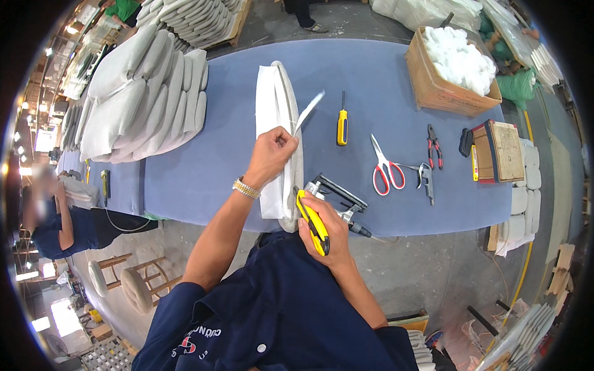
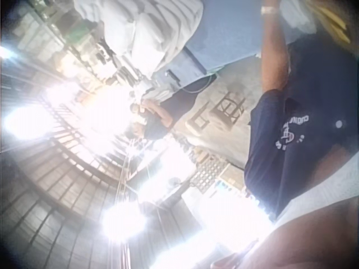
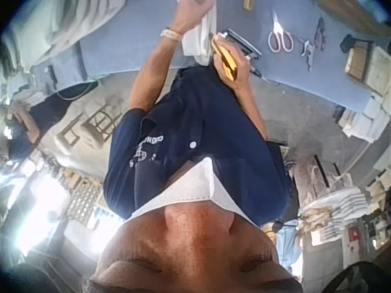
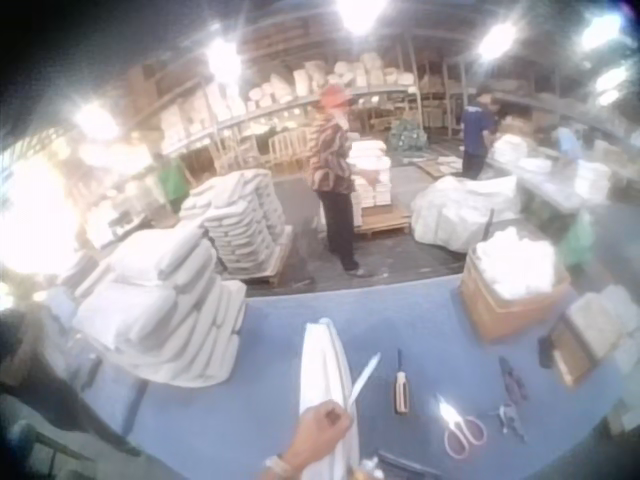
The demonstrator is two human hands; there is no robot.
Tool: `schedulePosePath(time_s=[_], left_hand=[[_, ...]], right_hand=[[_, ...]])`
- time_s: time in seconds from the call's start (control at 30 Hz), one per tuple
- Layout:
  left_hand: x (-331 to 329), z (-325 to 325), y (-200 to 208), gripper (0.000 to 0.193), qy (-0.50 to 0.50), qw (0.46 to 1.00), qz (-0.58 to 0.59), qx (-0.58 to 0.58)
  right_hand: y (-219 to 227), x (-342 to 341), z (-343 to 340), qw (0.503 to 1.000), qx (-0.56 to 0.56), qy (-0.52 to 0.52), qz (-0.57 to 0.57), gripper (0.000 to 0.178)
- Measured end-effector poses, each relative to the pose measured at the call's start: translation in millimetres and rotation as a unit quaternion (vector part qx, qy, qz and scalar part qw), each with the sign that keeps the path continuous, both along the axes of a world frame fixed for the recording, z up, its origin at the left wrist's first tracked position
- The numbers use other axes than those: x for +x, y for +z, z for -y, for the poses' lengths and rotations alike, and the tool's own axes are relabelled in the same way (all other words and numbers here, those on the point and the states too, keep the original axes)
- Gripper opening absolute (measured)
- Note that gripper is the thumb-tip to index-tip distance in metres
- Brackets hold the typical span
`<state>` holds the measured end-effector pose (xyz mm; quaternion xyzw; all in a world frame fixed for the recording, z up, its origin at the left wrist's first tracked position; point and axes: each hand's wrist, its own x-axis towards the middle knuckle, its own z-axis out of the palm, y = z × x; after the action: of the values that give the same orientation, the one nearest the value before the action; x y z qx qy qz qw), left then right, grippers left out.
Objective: The person folds a white fabric cover over a cushion, staples the edges with a staple gun, and trims excess fabric with a utility knife. The person then stacks the finished cushion with others on a nearby pallet.
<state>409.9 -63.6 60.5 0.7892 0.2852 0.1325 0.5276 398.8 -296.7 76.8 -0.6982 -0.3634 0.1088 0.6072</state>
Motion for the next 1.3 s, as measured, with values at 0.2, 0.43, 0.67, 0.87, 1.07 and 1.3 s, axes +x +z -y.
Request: schedulePosePath(time_s=[0.2,0.43,0.67,0.87,1.07,1.3], left_hand=[[4,6,4,0.025,0.013,0.999,-0.020,0.025],[1,6,4,0.025,0.030,0.998,-0.022,0.046],[-3,1,-2,0.025,0.047,0.998,-0.014,0.032],[-1,1,-2,0.025,0.062,0.998,-0.021,-0.008],[-5,-1,-1,0.026,0.079,0.989,0.017,-0.125],[-28,24,41,0.023,-0.071,0.980,0.075,-0.169]], right_hand=[[6,-7,10,1.000,-0.015,0.000,0.000,0.037],[6,-17,17,0.999,-0.031,0.010,-0.028,0.037],[9,-24,17,0.998,-0.034,0.029,-0.033,0.038],[5,-26,24,0.997,-0.029,0.055,-0.044,0.037],[10,-27,22,0.996,-0.035,0.044,-0.067,0.038],[7,-23,20,0.997,-0.024,0.056,-0.055,0.037]])
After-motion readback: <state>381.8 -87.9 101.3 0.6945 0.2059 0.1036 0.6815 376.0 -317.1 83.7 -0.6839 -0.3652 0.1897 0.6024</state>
